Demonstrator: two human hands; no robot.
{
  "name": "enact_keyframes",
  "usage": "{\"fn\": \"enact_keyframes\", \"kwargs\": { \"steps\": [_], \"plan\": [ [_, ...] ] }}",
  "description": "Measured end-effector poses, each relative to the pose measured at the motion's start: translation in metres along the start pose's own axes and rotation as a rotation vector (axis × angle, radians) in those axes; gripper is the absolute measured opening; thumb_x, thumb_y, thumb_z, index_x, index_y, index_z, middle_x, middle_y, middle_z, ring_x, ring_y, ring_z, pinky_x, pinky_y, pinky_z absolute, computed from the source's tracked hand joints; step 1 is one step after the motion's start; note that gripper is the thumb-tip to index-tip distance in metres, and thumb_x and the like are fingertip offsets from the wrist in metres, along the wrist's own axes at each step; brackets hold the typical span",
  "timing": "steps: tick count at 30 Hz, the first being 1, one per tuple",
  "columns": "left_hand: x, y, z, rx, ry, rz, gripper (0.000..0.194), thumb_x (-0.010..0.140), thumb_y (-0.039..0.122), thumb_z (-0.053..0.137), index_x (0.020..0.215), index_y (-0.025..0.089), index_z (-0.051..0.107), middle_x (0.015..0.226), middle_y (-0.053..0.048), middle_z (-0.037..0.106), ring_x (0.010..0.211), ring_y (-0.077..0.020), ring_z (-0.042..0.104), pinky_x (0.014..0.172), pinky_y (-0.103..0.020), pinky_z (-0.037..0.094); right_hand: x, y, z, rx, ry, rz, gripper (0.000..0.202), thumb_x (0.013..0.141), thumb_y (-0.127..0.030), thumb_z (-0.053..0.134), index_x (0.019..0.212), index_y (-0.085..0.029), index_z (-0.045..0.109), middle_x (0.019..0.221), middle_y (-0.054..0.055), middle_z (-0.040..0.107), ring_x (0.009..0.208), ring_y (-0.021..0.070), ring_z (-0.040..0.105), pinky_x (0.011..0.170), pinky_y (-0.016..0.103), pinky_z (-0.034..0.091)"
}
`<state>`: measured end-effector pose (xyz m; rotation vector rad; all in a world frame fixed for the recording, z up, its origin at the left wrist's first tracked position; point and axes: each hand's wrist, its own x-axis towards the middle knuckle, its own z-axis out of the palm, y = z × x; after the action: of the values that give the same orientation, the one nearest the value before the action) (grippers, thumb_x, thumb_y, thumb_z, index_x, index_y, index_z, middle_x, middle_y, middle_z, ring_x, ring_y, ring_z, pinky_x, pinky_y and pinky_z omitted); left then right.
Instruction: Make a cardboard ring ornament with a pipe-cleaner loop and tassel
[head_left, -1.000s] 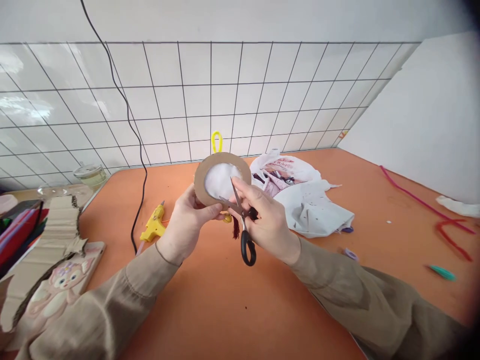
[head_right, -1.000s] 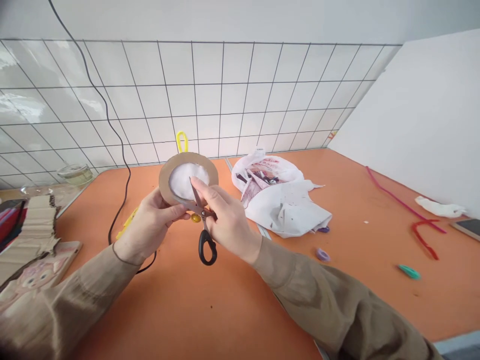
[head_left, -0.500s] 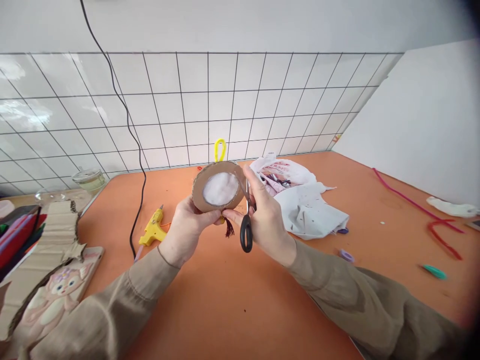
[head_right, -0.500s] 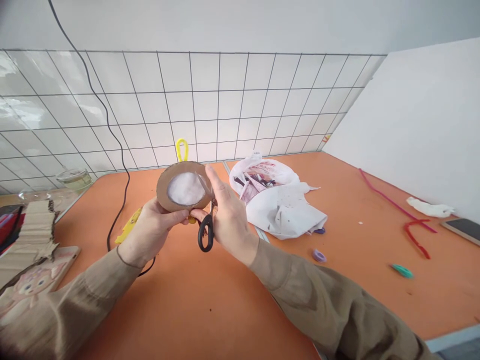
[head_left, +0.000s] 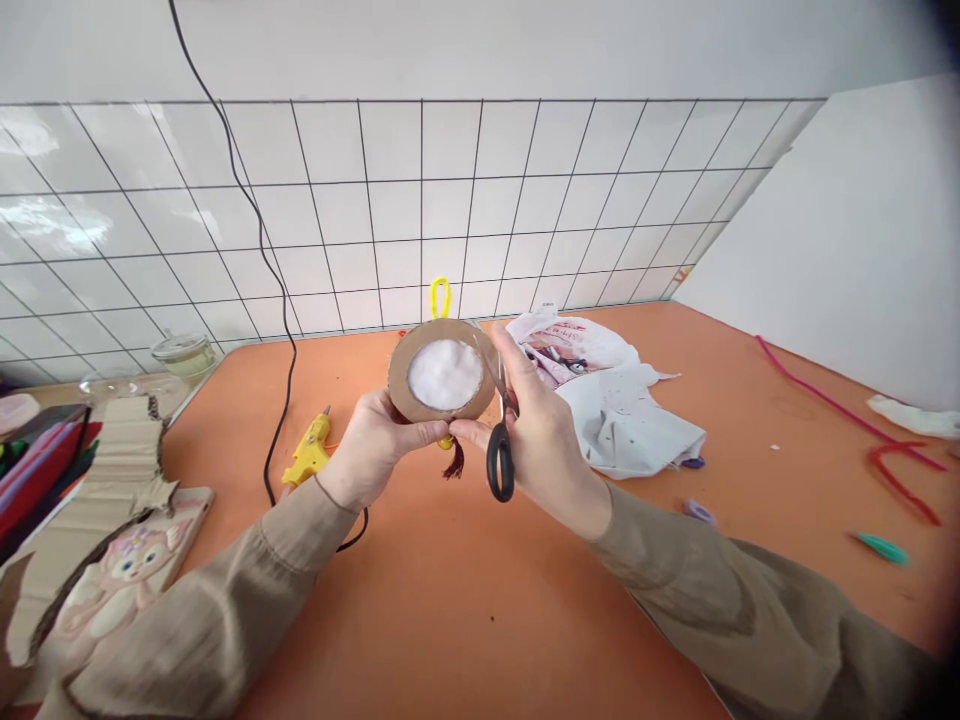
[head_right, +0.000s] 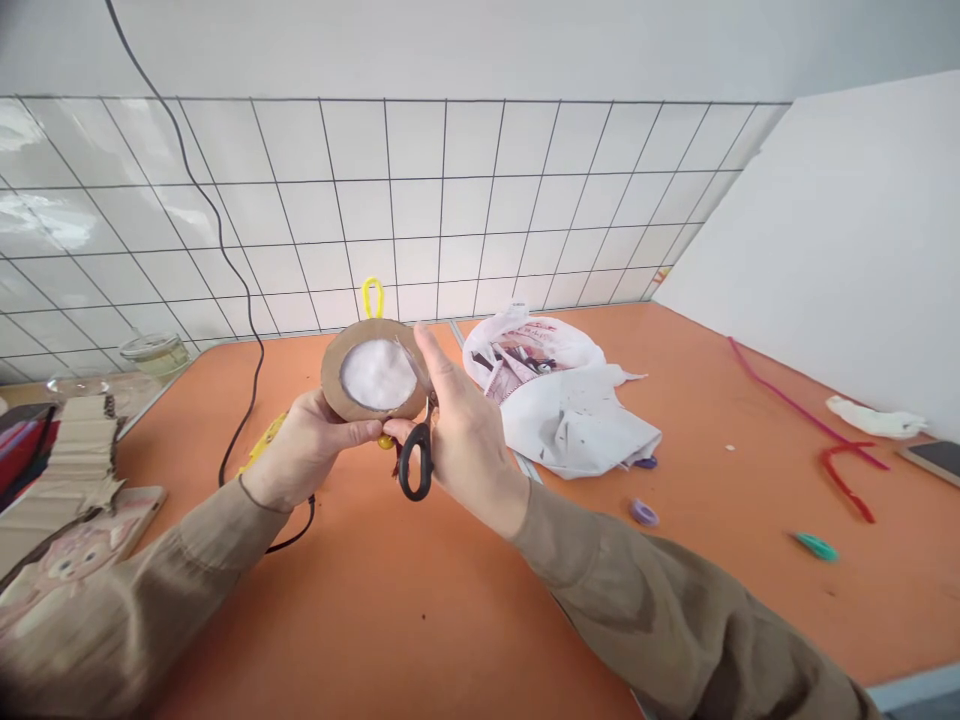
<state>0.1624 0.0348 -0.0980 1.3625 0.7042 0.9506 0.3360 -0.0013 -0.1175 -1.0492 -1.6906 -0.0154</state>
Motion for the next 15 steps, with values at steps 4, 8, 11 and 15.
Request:
{"fn": "enact_keyframes", "kwargs": {
  "steps": [4, 8, 11, 15],
  "plan": [
    [-0.0004, -0.0002, -0.0006, 0.013, -0.032, 0.009, 0.027, 0.065, 0.028, 0.087, 0.081, 0.013, 0.073, 0.081, -0.009, 0.075, 0.076, -0.0217, 0.067, 0.078, -0.039, 0.053, 0.0010, 0.0003, -0.0006, 0.051, -0.025, 0.030, 0.085, 0.083, -0.030, 0.073, 0.155, -0.031, 0.027, 0.079, -0.001, 0.064, 0.057, 0.0149, 0.058, 0.052, 0.030, 0.054],
    [-0.0012, -0.0021, 0.0012, 0.013, -0.042, 0.004, 0.028, 0.065, 0.030, 0.087, 0.081, 0.013, 0.072, 0.079, -0.009, 0.074, 0.076, -0.0225, 0.067, 0.080, -0.041, 0.053, 0.0018, 0.0027, -0.0005, 0.054, -0.043, 0.082, 0.091, 0.080, -0.028, 0.074, 0.156, -0.027, 0.024, 0.066, -0.005, 0.057, 0.052, 0.0141, 0.053, 0.049, 0.029, 0.050],
    [-0.0018, -0.0042, 0.0025, 0.045, -0.004, 0.003, 0.027, 0.065, 0.027, 0.086, 0.083, 0.013, 0.072, 0.082, -0.009, 0.075, 0.078, -0.0230, 0.067, 0.079, -0.040, 0.053, 0.0027, 0.0037, -0.0007, 0.046, -0.082, 0.109, 0.093, 0.080, -0.031, 0.074, 0.157, -0.024, 0.023, 0.060, -0.007, 0.051, 0.051, 0.0140, 0.051, 0.046, 0.028, 0.046],
    [-0.0014, -0.0044, 0.0019, 0.069, 0.005, -0.009, 0.026, 0.064, 0.024, 0.085, 0.084, 0.014, 0.072, 0.083, -0.009, 0.075, 0.079, -0.0228, 0.066, 0.079, -0.040, 0.053, 0.0036, 0.0026, -0.0011, 0.038, -0.104, 0.130, 0.090, 0.081, -0.035, 0.071, 0.156, -0.026, 0.022, 0.061, -0.008, 0.046, 0.049, 0.0127, 0.049, 0.045, 0.027, 0.043]
  ]
}}
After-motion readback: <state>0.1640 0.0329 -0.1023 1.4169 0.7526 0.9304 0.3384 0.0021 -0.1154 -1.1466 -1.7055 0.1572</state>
